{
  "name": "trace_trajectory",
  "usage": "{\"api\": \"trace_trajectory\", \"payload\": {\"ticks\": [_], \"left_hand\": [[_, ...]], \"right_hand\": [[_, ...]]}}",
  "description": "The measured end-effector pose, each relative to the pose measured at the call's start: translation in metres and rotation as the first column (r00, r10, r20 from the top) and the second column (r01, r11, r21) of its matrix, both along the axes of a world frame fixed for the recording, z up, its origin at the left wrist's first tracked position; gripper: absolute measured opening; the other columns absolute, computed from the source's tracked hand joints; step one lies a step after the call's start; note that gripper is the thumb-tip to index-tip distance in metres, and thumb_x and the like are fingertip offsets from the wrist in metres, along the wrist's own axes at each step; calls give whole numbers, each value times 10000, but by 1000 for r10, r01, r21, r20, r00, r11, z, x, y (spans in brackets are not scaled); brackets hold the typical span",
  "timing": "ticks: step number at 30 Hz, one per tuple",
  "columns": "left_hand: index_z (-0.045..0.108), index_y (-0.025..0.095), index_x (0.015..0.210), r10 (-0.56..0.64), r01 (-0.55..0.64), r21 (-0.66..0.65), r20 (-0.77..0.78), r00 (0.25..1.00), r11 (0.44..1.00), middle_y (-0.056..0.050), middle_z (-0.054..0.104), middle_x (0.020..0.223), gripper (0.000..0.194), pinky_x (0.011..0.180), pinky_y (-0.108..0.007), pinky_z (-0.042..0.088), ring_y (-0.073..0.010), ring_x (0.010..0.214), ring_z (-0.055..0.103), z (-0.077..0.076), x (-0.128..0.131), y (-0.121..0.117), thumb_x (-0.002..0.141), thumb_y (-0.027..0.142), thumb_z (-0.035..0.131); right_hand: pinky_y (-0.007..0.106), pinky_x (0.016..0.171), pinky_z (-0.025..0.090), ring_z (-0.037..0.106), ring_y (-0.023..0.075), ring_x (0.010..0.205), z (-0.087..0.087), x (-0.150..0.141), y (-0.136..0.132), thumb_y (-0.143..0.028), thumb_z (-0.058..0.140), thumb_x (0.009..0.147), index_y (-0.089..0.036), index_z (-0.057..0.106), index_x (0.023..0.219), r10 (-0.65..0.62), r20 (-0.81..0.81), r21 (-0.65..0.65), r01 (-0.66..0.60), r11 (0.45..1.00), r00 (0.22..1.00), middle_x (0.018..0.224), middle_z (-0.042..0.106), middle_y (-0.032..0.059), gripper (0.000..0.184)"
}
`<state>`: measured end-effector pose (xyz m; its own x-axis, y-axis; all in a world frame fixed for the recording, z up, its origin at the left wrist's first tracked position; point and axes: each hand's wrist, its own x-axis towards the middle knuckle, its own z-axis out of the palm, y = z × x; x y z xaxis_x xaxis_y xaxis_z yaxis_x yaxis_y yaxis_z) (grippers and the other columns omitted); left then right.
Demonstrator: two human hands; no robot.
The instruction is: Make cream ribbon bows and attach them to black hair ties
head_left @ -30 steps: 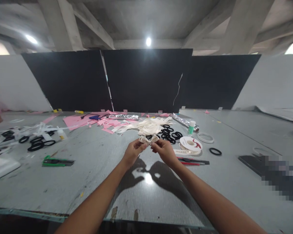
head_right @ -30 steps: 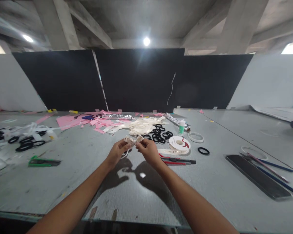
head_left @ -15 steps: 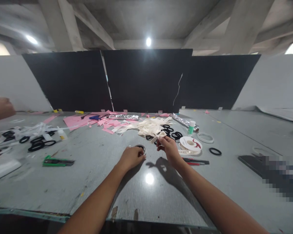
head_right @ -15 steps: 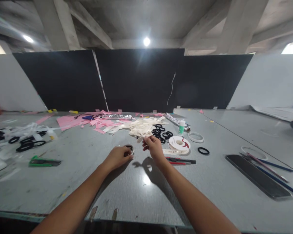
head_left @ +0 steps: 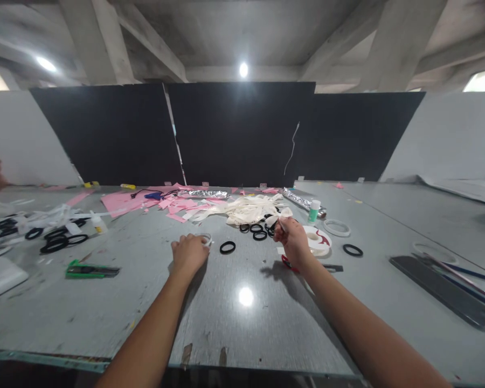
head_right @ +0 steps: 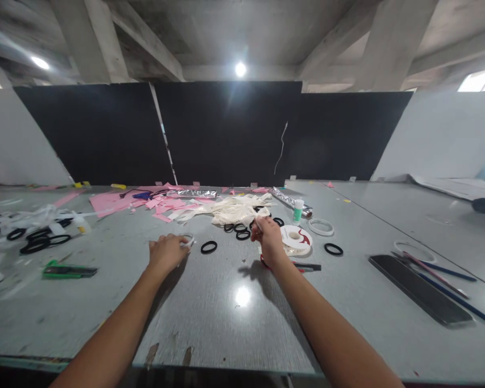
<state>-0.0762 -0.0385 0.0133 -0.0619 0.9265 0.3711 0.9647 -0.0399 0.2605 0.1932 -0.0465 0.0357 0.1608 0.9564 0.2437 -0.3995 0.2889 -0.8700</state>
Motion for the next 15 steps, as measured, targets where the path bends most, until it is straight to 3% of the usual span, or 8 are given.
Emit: {"api": "trace_trajectory", "payload": {"ticks": [1,3,4,6,7,9,11,15], "left_hand": [[692,191,933,-7,6,22,57,998,1000,-157,646,998,280,853,-472,330,-347,992,532,1,-1,1,744,366,580],[657,179,1013,-153,139,70,287,946,988,-139,629,1034,332,848,-428,373,-289,956,545,3,5,2,785,393,546],[636,176,1040,-275,260,95,434,858,961,-120,625,1037,350,826,-383,401,-244,907,556,4,11,1,809,412,522],[598,173,1074,-450,507,139,690,566,851,-82,624,1001,394,746,-306,438,-175,791,559,4,27,-2,817,462,521],[594,168,1061,-478,587,167,767,428,792,-68,623,959,405,709,-282,442,-158,759,552,3,36,-5,802,476,547],[609,149,946,-479,622,229,835,270,749,-40,608,832,369,655,-248,433,-135,699,528,0,51,-10,778,477,594],[595,138,791,-480,572,279,845,235,771,-8,562,690,317,607,-225,406,-115,633,491,-4,60,-15,769,454,621],[547,140,677,-513,545,317,820,253,776,21,490,588,299,559,-209,366,-95,576,446,-4,62,-22,795,408,608]], "right_hand": [[214,417,376,423,79,431,-1,-5,-2,-361,632,730,-191,490,664,-14,80,7,13,1000,997,538,490,-44,231],[211,405,368,428,78,417,-4,-17,-6,-373,633,734,-183,504,663,-16,208,24,11,1000,978,525,506,-42,241],[210,400,367,435,79,413,-5,-23,-8,-379,629,740,-179,511,663,-6,253,38,-4,999,967,520,512,-41,244],[208,394,370,443,80,407,-10,-34,-11,-390,620,752,-174,523,668,34,319,59,-55,997,947,509,516,-41,252],[208,391,372,446,80,403,-12,-39,-13,-396,616,759,-173,527,674,61,345,61,-87,994,937,506,518,-42,255],[204,389,371,447,77,397,-16,-46,-15,-408,608,771,-170,532,691,114,399,52,-146,988,910,505,518,-44,262],[197,389,365,444,70,392,-20,-50,-18,-416,603,780,-167,542,708,151,463,40,-190,981,873,509,516,-47,266],[188,402,377,466,72,415,-23,-51,-20,-438,572,810,-171,550,738,138,548,61,-204,977,825,537,529,-40,278]]}}
